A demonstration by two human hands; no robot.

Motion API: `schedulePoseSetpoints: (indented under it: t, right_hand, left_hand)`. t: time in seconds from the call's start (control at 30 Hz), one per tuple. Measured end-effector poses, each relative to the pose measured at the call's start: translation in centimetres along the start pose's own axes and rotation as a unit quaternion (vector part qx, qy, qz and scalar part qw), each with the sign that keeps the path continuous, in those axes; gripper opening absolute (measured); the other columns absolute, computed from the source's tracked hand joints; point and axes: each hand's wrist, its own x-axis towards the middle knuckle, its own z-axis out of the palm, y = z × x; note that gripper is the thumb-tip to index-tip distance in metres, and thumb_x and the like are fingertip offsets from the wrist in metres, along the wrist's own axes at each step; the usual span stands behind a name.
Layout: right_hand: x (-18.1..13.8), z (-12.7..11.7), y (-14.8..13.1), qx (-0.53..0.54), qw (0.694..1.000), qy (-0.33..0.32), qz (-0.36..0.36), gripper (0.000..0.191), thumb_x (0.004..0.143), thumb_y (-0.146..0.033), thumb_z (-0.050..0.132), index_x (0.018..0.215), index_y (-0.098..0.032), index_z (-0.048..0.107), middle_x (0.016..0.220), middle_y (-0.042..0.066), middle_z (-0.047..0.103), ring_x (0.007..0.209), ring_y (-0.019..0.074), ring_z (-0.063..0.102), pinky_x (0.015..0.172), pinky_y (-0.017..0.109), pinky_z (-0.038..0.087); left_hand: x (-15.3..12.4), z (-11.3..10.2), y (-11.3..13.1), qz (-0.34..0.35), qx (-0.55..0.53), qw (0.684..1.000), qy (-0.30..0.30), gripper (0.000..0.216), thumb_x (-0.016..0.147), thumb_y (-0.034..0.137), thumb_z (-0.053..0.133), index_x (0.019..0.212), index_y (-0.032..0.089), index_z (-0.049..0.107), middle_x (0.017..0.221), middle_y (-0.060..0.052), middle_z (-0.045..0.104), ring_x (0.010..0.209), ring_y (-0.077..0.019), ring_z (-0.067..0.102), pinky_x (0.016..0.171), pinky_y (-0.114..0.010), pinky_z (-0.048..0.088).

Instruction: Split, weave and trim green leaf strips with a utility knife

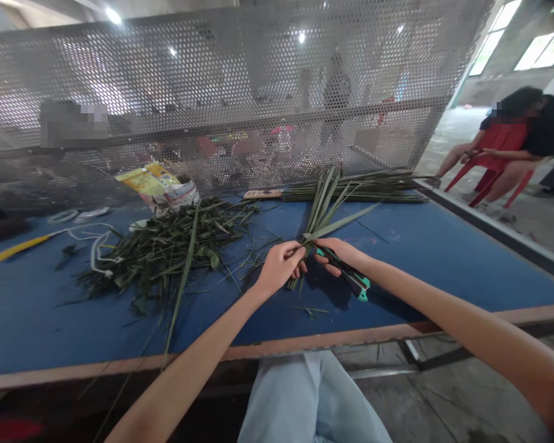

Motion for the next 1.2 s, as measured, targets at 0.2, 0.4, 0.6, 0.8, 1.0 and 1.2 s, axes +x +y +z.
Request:
schedulePoseSetpoints:
  t: [0.2,0.4,0.6,0.8,1.0,1.2]
  right_hand:
    - [-0.2,0.6,0.1,-0.012,0.999,-0.042,0.007,0.043,0.094,-0.034,0.032,0.057,-0.016,0.046,0.045,-0.003,0.046,0.027,0.0062,0.037,0.032,0.021,0.028]
    - [0.1,0.0,-0.1,0.044,0.998,-0.042,0.034,0.044,0.096,-0.035,0.028,0.057,-0.019,0.041,0.037,-0.006,0.035,0.027,0.0073,0.032,0.032,0.020,0.030]
    - [-0.2,0.6,-0.2,0.076,0.994,-0.058,0.053,0.046,0.097,-0.030,0.023,0.057,-0.018,0.041,0.039,-0.005,0.036,0.027,0.0068,0.030,0.033,0.019,0.031]
    - [-0.2,1.2,0.0,0.042,0.999,-0.023,0.005,0.039,0.094,-0.027,0.030,0.060,-0.016,0.046,0.049,-0.005,0.044,0.028,0.0048,0.035,0.033,0.019,0.033]
    - [-0.1,1.2,0.2,0.005,0.999,-0.032,-0.035,0.037,0.092,-0.029,0.033,0.061,-0.016,0.048,0.052,-0.004,0.047,0.029,0.0047,0.039,0.033,0.018,0.032]
    - [0.1,0.9,0.7,-0.014,0.998,-0.041,-0.051,0.035,0.092,-0.031,0.035,0.063,-0.016,0.048,0.054,-0.003,0.048,0.030,0.0047,0.040,0.033,0.019,0.032]
  left_hand:
    - [0.5,-0.1,-0.4,-0.051,-0.062,0.996,-0.028,0.030,0.085,0.043,0.046,0.074,0.016,0.052,0.054,-0.002,0.063,0.038,-0.0120,0.053,0.039,-0.022,0.042]
    - [0.4,0.0,-0.3,-0.057,-0.072,0.995,-0.029,0.025,0.085,0.039,0.046,0.075,0.016,0.052,0.056,-0.002,0.064,0.038,-0.0115,0.053,0.039,-0.022,0.041]
    - [-0.1,0.3,-0.1,0.019,0.025,0.999,0.018,0.024,0.085,0.035,0.045,0.073,0.016,0.053,0.062,-0.002,0.064,0.040,-0.0098,0.051,0.041,-0.021,0.041]
    - [0.1,0.6,-0.4,0.021,0.037,0.999,0.019,0.026,0.086,0.036,0.044,0.075,0.015,0.055,0.061,-0.002,0.062,0.040,-0.0098,0.050,0.040,-0.021,0.041]
    - [0.1,0.8,-0.7,0.024,0.046,0.998,0.025,0.028,0.087,0.037,0.042,0.072,0.016,0.054,0.059,-0.001,0.061,0.041,-0.0103,0.051,0.042,-0.021,0.041]
    - [0.1,0.7,-0.5,0.025,0.044,0.999,0.017,0.030,0.087,0.038,0.042,0.070,0.016,0.053,0.059,-0.002,0.061,0.042,-0.0103,0.051,0.043,-0.021,0.041]
